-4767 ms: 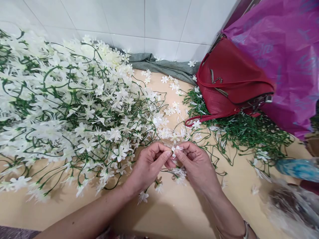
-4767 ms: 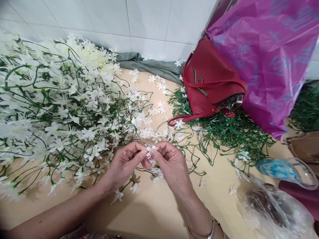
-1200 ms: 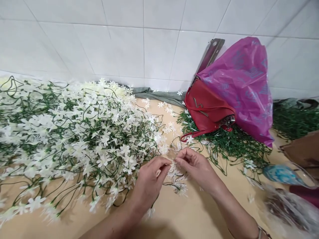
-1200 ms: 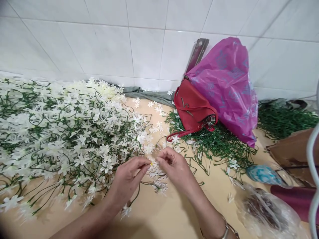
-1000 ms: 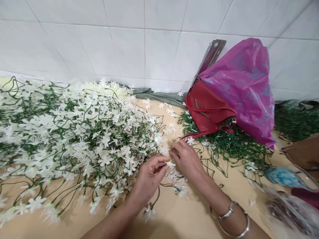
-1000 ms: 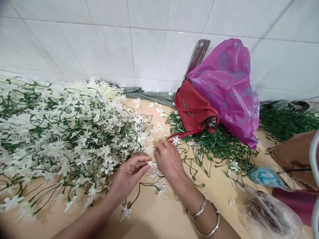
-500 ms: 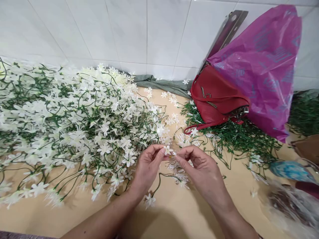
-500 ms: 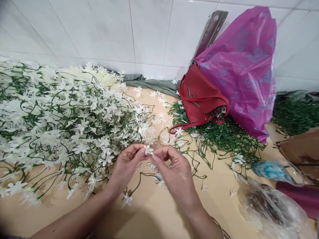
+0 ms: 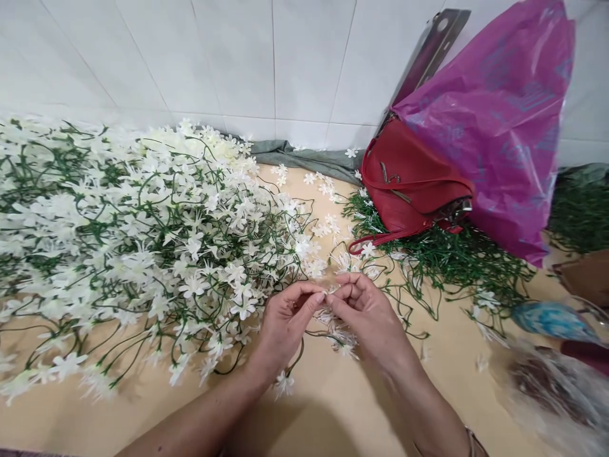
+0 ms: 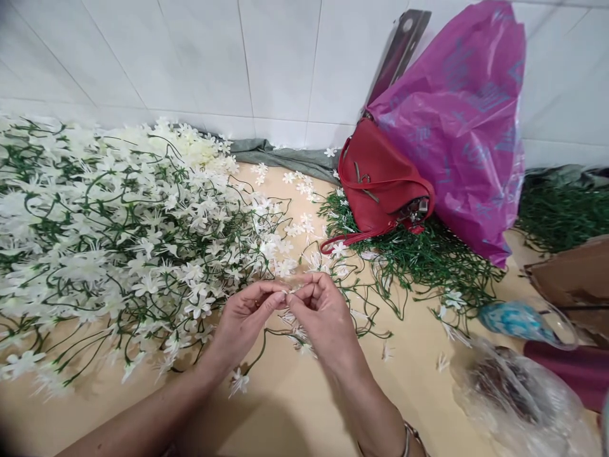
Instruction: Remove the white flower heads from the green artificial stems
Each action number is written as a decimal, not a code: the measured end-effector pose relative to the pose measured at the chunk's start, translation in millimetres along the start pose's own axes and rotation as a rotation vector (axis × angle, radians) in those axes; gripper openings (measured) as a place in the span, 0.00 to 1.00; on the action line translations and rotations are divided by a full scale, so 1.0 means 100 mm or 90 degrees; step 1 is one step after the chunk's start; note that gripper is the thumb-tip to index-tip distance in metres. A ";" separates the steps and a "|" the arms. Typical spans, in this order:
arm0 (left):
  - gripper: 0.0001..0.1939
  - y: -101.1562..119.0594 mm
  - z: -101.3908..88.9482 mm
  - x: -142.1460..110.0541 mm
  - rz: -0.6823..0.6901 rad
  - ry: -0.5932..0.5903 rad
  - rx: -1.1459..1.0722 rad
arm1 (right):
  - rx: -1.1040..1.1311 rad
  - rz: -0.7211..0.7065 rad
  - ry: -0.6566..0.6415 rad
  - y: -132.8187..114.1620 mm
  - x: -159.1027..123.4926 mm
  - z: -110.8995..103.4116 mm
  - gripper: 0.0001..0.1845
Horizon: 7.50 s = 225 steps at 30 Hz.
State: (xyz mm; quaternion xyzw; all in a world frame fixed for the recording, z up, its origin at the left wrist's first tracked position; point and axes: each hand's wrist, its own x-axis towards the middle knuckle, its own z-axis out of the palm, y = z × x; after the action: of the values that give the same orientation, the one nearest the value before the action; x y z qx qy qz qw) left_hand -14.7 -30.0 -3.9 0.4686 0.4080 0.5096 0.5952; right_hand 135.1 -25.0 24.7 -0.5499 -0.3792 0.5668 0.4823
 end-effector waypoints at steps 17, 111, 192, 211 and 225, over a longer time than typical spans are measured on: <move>0.11 0.05 0.09 -0.02 0.016 -0.013 -0.022 | -0.223 -0.275 0.110 0.12 -0.03 -0.06 0.05; 0.04 0.17 -0.10 0.07 0.199 -0.155 0.359 | 0.072 0.111 -0.170 -0.07 0.02 -0.31 0.19; 0.08 -0.05 -0.06 -0.01 0.039 -0.103 0.215 | 0.040 0.100 -0.156 0.03 0.03 -0.18 0.21; 0.09 -0.02 -0.07 0.01 0.044 -0.097 0.251 | 0.031 0.063 -0.142 0.07 0.03 -0.21 0.18; 0.09 0.06 -0.13 0.06 0.049 -0.206 0.246 | 0.049 0.122 -0.266 0.04 0.08 -0.36 0.14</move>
State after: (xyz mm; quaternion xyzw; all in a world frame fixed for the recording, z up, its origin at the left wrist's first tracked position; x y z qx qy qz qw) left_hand -27.2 -22.1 -1.3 0.6640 0.3795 0.3628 0.5324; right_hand 171.2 -21.8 14.8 -0.4355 -0.3949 0.7254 0.3581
